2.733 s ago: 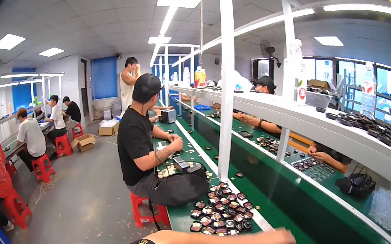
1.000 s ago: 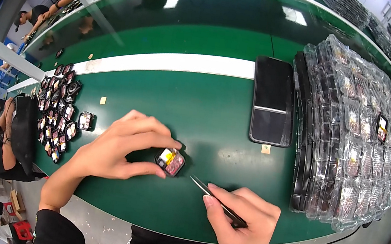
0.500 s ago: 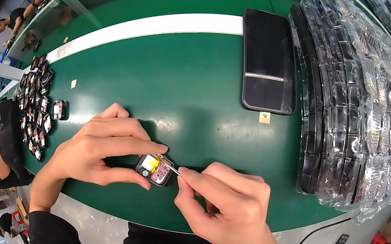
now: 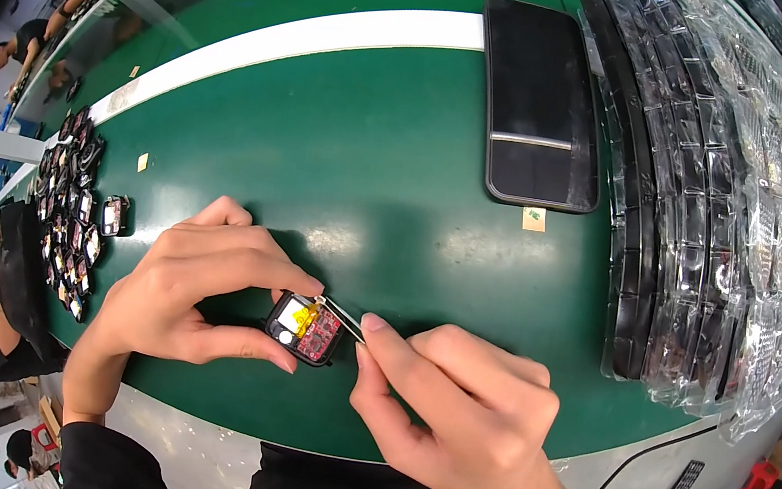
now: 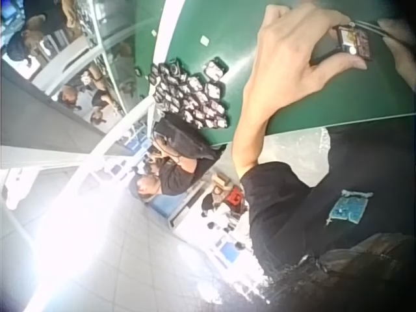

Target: Using tweezers to assemble small electronic components into a smartwatch case at a workbench.

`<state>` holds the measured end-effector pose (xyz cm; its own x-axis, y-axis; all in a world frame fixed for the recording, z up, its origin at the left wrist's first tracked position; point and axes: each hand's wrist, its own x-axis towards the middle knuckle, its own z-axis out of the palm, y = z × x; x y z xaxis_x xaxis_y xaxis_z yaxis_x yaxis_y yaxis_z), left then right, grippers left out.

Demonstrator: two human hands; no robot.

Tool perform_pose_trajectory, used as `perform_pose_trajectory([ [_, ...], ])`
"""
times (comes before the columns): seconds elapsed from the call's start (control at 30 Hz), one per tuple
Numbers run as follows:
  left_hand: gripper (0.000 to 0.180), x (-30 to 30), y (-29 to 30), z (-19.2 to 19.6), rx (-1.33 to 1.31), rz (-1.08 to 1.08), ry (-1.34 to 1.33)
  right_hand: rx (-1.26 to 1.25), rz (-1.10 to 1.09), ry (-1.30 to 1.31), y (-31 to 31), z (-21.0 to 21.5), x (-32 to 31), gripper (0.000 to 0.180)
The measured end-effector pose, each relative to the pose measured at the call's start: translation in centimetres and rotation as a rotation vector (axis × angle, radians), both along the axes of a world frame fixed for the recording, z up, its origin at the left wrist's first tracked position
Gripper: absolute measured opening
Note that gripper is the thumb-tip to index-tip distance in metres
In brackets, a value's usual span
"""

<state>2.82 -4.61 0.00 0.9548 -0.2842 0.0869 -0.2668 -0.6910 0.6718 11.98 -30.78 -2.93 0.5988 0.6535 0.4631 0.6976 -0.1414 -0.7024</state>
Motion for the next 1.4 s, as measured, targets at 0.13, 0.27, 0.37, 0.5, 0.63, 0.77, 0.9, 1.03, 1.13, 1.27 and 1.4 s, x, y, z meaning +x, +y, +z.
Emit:
perform_pose_trajectory([
  [0.13, 0.058, -0.1, 0.0, 0.1, 0.019, 0.017, -0.006, 0.013, 0.013, -0.074, 0.3, -0.2, 0.0, 0.029],
  [0.27, 0.058, 0.0, 0.1, 0.1, 0.026, 0.011, -0.004, 0.010, 0.007, -0.089, 0.4, -0.2, -0.2, 0.029],
  [0.37, 0.058, -0.1, 0.1, 0.1, 0.018, 0.013, 0.008, -0.005, 0.015, -0.081, 0.3, -0.1, -0.2, 0.030],
  [0.5, 0.058, 0.0, 0.2, 0.0, 0.018, 0.009, 0.001, 0.011, 0.029, -0.062, 0.4, -0.4, -0.2, 0.029],
  [0.63, 0.059, 0.4, 1.3, -0.2, -0.038, -0.053, 0.026, 0.014, 0.081, 0.096, 0.2, 0.1, 0.0, 0.027],
  [0.77, 0.059, 0.6, 1.5, -0.4, -0.099, -0.086, 0.045, -0.016, 0.107, 0.127, 0.0, 0.4, 0.3, 0.027],
  [0.9, 0.057, 0.6, 1.4, -0.4, -0.080, -0.093, 0.028, -0.025, 0.128, 0.133, -0.1, 0.4, 0.3, 0.027],
  [1.03, 0.055, 0.5, 1.1, -0.4, -0.060, -0.088, 0.015, -0.024, 0.146, 0.128, 0.0, 0.3, 0.3, 0.027],
  [1.13, 0.055, 0.6, 1.0, -0.6, -0.061, -0.092, -0.023, -0.022, 0.148, 0.124, 0.0, 0.1, 0.3, 0.028],
  [1.27, 0.053, 0.6, 1.0, -0.8, -0.032, -0.114, -0.082, -0.019, 0.150, 0.114, 0.1, 0.3, 0.2, 0.027],
  [1.4, 0.051, 0.5, 1.1, -0.8, -0.024, -0.108, -0.096, -0.027, 0.145, 0.144, 0.1, 0.4, 0.3, 0.026],
])
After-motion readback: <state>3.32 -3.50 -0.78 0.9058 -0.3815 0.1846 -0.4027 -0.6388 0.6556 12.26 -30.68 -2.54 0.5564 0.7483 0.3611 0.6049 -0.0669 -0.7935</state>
